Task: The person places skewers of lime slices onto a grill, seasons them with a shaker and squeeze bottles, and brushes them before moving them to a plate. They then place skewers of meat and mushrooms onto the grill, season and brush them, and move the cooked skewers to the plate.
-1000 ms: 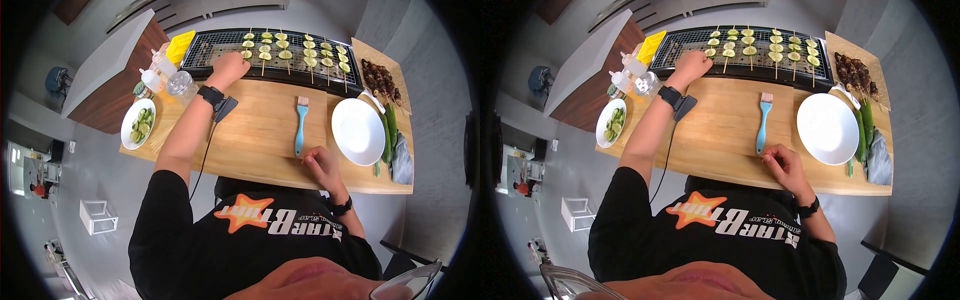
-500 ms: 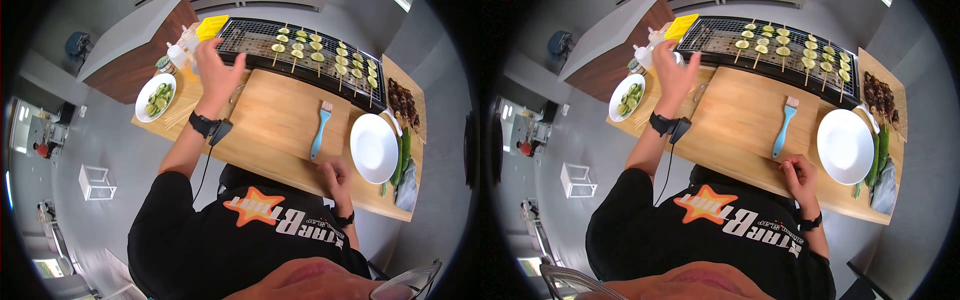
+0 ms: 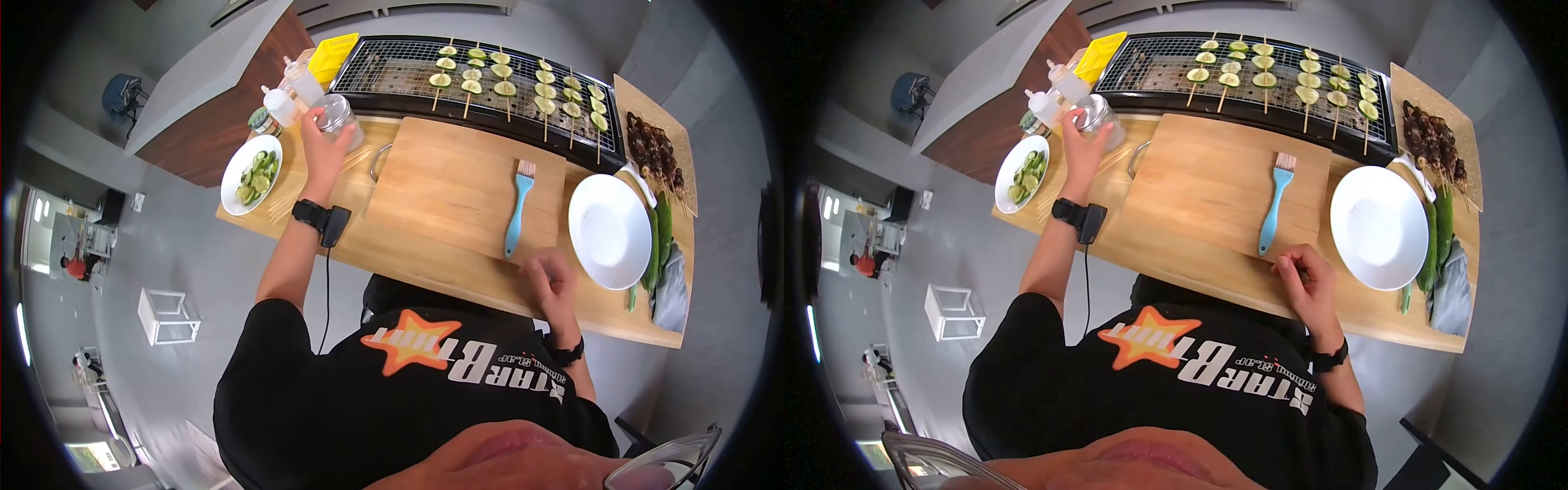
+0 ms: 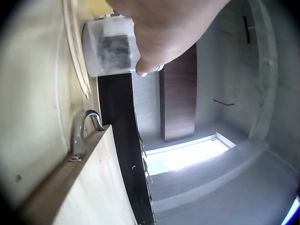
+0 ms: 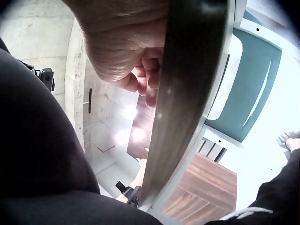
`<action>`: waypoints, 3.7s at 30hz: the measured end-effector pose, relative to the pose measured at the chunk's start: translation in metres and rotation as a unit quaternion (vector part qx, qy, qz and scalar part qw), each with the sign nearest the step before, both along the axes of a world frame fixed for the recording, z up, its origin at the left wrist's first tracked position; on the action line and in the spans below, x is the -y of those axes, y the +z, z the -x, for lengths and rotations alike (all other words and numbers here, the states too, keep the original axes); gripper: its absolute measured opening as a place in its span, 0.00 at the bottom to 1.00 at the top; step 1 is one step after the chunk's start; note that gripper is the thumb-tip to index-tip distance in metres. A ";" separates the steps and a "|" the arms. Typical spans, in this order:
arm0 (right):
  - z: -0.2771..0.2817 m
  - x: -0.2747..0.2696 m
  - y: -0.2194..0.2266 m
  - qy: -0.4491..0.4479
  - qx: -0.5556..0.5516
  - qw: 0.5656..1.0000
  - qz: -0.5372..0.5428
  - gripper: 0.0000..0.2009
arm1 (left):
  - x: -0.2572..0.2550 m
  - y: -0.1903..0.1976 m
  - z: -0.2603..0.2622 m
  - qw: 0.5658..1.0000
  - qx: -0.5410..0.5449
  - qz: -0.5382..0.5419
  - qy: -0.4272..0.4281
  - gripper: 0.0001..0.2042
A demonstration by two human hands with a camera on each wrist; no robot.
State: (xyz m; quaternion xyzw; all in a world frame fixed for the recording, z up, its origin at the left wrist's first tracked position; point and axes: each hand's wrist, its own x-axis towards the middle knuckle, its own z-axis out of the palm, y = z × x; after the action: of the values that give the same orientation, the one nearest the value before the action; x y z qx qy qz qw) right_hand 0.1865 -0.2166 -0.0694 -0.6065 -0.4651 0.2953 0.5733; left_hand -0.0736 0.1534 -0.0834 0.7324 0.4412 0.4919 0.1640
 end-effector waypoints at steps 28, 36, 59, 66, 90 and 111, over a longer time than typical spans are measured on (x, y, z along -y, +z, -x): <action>-0.007 0.005 -0.012 -0.015 -0.071 0.997 -0.007 0.08 | 0.116 0.108 -0.315 0.839 -0.249 -0.405 -0.264 0.15; -0.012 0.000 0.004 -0.026 0.176 0.982 -0.067 0.11 | 0.024 0.128 -0.172 0.930 -0.213 -0.222 -0.199 0.24; 0.002 -0.017 -0.009 0.013 0.450 0.893 0.008 0.20 | 0.006 0.011 0.003 0.983 -0.132 -0.102 0.069 0.39; -0.007 -0.019 0.027 0.047 0.359 0.932 0.008 0.15 | 0.074 0.043 -0.055 0.983 0.029 -0.058 -0.174 0.18; -0.012 -0.008 -0.016 -0.183 -0.218 0.953 -0.105 0.13 | -0.081 0.032 0.068 0.967 0.175 0.152 -0.101 0.31; -0.014 -0.003 -0.009 -0.178 -0.255 0.940 -0.141 0.14 | -0.015 0.140 -0.141 0.866 -0.457 -0.088 -0.183 0.25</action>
State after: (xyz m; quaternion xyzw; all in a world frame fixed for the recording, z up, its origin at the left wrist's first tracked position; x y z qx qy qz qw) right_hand 0.2010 -0.2131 -0.0784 -0.4969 -0.2248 0.2644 0.7954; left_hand 0.0669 0.1686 0.0563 0.9542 0.2799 0.1004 -0.0339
